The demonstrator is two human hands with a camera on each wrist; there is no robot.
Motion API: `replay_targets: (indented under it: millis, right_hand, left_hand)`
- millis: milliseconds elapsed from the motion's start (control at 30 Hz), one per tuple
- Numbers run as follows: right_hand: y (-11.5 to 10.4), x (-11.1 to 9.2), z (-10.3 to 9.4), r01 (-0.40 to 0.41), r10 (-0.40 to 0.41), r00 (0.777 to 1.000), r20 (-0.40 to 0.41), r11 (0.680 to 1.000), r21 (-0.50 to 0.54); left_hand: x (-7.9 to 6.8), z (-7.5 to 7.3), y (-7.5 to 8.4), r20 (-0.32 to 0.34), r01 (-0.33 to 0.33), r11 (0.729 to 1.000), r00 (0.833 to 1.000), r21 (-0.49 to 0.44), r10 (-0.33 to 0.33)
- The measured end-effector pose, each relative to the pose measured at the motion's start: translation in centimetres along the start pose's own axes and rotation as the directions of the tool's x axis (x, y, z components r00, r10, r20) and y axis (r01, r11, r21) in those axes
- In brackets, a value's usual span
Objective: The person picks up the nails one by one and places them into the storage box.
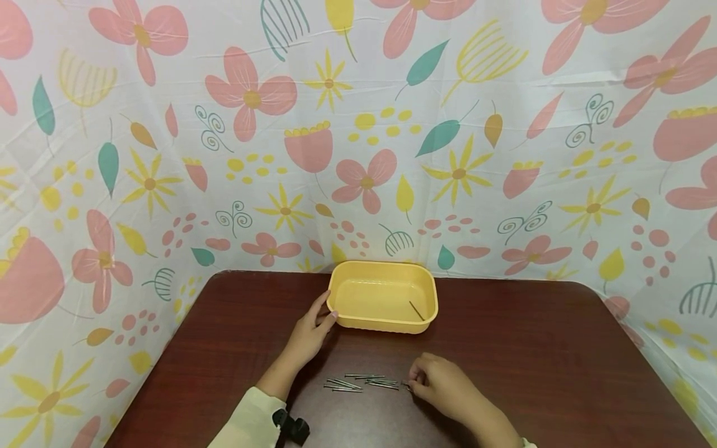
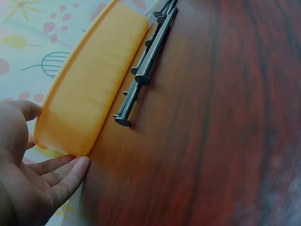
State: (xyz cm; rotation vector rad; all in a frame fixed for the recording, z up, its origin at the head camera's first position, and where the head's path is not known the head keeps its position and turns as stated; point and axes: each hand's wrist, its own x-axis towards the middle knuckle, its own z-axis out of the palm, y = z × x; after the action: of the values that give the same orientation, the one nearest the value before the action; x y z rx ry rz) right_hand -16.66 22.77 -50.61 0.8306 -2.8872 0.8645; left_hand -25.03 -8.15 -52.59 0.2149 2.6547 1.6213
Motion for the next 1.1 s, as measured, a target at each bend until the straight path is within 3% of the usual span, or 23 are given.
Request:
replay_targets:
  millis: [367, 767, 1100]
  right_hand:
    - [0.0, 0.8, -0.6, 0.029, -0.029, 0.996, -0.079, 1.0, 0.001]
    - [-0.6, 2.2, -0.8, 0.029, -0.02, 0.975, -0.22, 0.999, 0.041]
    - [-0.3, 4.2, -1.2, 0.025, -0.01, 0.921, -0.389, 0.999, 0.032]
  left_hand:
    - [-0.1, -0.1, 0.0, 0.006, -0.005, 1.0, 1.0, 0.005, 0.005]
    - [-0.1, 0.0, 0.0, 0.004, 0.0, 1.0, 1.0, 0.005, 0.0]
    - [-0.1, 0.0, 0.1, 0.004, -0.002, 1.0, 1.0, 0.008, 0.002]
